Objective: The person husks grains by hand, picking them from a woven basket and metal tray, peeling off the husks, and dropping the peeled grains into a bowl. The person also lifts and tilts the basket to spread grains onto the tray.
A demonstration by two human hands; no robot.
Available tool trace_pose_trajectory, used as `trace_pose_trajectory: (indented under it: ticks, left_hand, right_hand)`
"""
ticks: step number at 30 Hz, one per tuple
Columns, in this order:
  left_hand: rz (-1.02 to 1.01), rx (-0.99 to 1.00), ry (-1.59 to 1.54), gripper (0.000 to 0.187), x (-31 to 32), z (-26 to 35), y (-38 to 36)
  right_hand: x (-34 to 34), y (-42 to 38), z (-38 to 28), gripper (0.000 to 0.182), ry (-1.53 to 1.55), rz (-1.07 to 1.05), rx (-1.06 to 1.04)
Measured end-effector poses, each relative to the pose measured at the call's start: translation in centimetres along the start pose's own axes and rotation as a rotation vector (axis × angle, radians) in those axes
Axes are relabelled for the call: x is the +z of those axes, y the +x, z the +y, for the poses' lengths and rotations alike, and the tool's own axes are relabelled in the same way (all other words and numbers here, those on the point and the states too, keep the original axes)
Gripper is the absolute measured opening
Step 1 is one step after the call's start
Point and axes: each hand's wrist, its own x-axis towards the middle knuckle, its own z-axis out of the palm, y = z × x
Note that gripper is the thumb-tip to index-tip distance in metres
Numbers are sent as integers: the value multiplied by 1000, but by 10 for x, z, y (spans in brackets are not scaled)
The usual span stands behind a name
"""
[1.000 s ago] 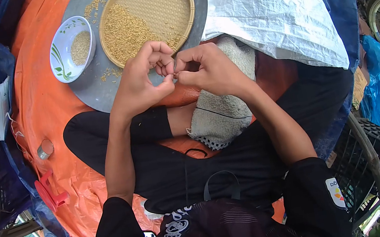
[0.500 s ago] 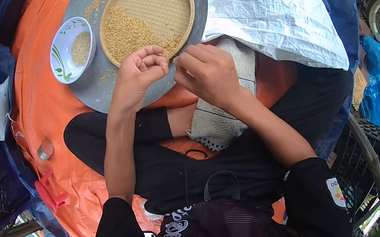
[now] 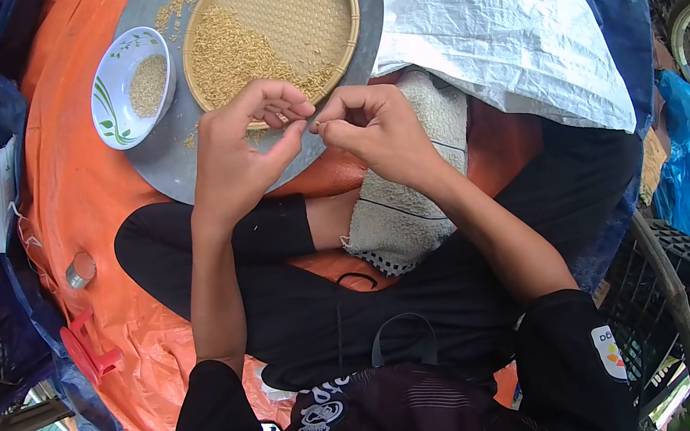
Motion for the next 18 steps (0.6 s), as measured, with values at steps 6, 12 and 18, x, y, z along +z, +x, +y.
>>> trace_pose_trajectory:
  ticks: [6, 12, 18]
  left_hand:
    - [-19, 52, 54, 27, 1, -2, -2]
    - [-40, 71, 148, 32, 1, 4, -5]
    - [-43, 99, 210, 36, 1, 4, -7]
  right_hand:
    - [3, -3, 1, 9, -2, -6, 10]
    - [6, -5, 0, 12, 39, 4, 78]
    - [4, -4, 0, 12, 22, -25, 88]
